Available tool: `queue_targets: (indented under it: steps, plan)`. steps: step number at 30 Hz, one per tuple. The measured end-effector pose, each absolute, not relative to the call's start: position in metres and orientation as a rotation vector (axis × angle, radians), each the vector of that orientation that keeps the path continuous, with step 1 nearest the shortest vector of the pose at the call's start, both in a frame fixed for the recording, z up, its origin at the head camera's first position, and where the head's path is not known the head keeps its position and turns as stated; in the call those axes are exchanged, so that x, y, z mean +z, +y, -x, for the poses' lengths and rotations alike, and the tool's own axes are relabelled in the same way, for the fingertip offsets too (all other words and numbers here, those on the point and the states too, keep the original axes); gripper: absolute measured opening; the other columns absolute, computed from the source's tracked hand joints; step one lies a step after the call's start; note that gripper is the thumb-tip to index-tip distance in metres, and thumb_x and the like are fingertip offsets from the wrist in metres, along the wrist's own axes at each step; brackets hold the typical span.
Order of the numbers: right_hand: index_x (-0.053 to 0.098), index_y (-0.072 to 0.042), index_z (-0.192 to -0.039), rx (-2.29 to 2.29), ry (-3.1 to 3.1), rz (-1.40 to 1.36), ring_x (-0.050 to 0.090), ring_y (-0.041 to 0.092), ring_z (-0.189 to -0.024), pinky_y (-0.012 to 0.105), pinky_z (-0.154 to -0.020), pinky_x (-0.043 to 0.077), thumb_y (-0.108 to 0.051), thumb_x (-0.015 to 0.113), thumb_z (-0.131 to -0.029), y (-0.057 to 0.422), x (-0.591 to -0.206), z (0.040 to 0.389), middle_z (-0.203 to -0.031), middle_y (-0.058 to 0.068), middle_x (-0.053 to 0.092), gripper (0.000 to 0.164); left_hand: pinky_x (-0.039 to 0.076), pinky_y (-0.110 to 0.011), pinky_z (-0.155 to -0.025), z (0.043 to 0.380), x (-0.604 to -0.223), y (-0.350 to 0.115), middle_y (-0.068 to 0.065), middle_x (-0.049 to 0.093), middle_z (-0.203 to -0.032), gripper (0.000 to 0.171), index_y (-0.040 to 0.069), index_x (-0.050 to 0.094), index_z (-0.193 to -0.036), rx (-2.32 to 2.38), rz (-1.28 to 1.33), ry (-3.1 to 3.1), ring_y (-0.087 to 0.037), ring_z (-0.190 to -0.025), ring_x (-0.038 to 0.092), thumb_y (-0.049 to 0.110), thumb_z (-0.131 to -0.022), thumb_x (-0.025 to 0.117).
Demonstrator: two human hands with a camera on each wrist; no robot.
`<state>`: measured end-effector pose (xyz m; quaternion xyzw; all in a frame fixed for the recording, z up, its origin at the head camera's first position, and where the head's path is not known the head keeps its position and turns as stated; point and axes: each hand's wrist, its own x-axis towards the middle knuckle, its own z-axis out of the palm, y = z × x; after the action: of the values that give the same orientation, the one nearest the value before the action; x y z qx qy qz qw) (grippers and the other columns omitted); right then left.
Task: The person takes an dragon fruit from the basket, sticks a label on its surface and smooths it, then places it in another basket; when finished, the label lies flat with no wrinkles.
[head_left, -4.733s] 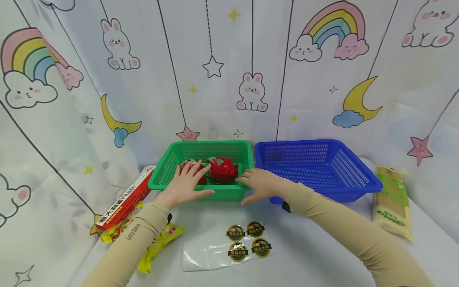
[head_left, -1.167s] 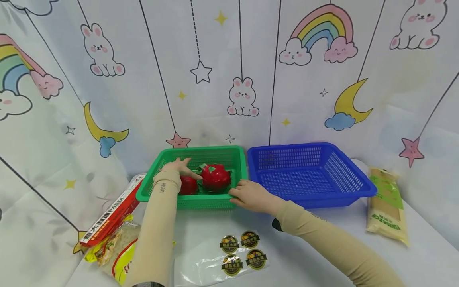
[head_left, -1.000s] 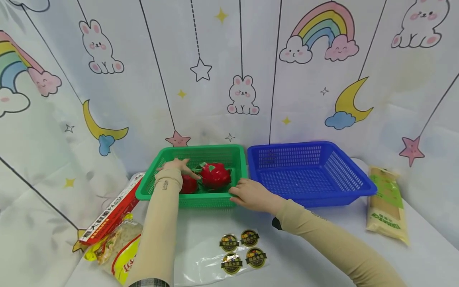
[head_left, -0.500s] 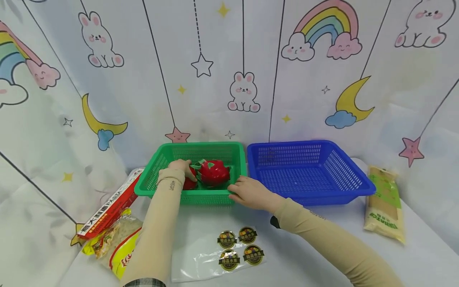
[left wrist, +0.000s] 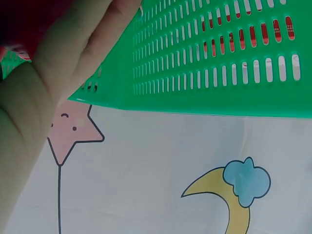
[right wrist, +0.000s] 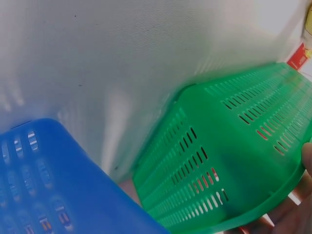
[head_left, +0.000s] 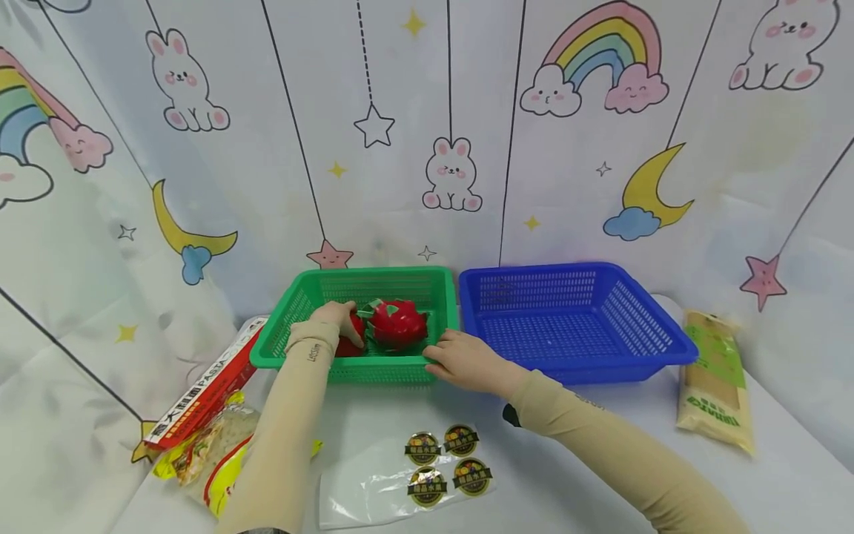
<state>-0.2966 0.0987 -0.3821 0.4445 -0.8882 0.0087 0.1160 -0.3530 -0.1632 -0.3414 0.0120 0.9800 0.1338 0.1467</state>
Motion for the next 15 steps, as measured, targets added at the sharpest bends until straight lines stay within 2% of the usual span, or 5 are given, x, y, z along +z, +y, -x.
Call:
queue_targets:
  steps: [6, 12, 15]
  plan:
    - [0.062, -0.016, -0.102, 0.01, -2.598, -1.306, 0.058, 0.017, -0.093, 0.032, -0.089, 0.046, -0.031, 0.049, -0.096, 0.098, -0.381, 0.297, -0.091, -0.002, 0.067, 0.021, 0.045, -0.048, -0.091, 0.354, -0.342, -0.17, -0.027, 0.038, -0.135, 0.079, 0.008, 0.037, -0.139, 0.297, -0.132, 2.834, -0.042, -0.119, 0.042, 0.026, -0.074, 0.077]
    - [0.063, -0.015, -0.104, 0.023, -2.622, -1.295, 0.058, 0.018, -0.095, 0.035, -0.1, 0.041, -0.031, 0.049, -0.096, 0.098, -0.38, 0.295, -0.093, -0.002, 0.067, 0.023, 0.049, -0.044, -0.082, 0.354, -0.342, -0.174, -0.025, 0.042, -0.131, 0.076, 0.008, 0.04, -0.136, 0.252, -0.125, 2.841, -0.039, -0.11, 0.049, 0.02, -0.071, 0.079]
    - [0.062, -0.015, -0.103, 0.032, -2.627, -1.294, 0.058, 0.019, -0.096, 0.036, -0.1, 0.04, -0.031, 0.049, -0.096, 0.097, -0.379, 0.295, -0.092, -0.001, 0.067, 0.022, 0.049, -0.044, -0.081, 0.352, -0.341, -0.174, -0.026, 0.043, -0.131, 0.076, 0.008, 0.041, -0.135, 0.249, -0.121, 2.843, -0.04, -0.11, 0.049, 0.019, -0.07, 0.079]
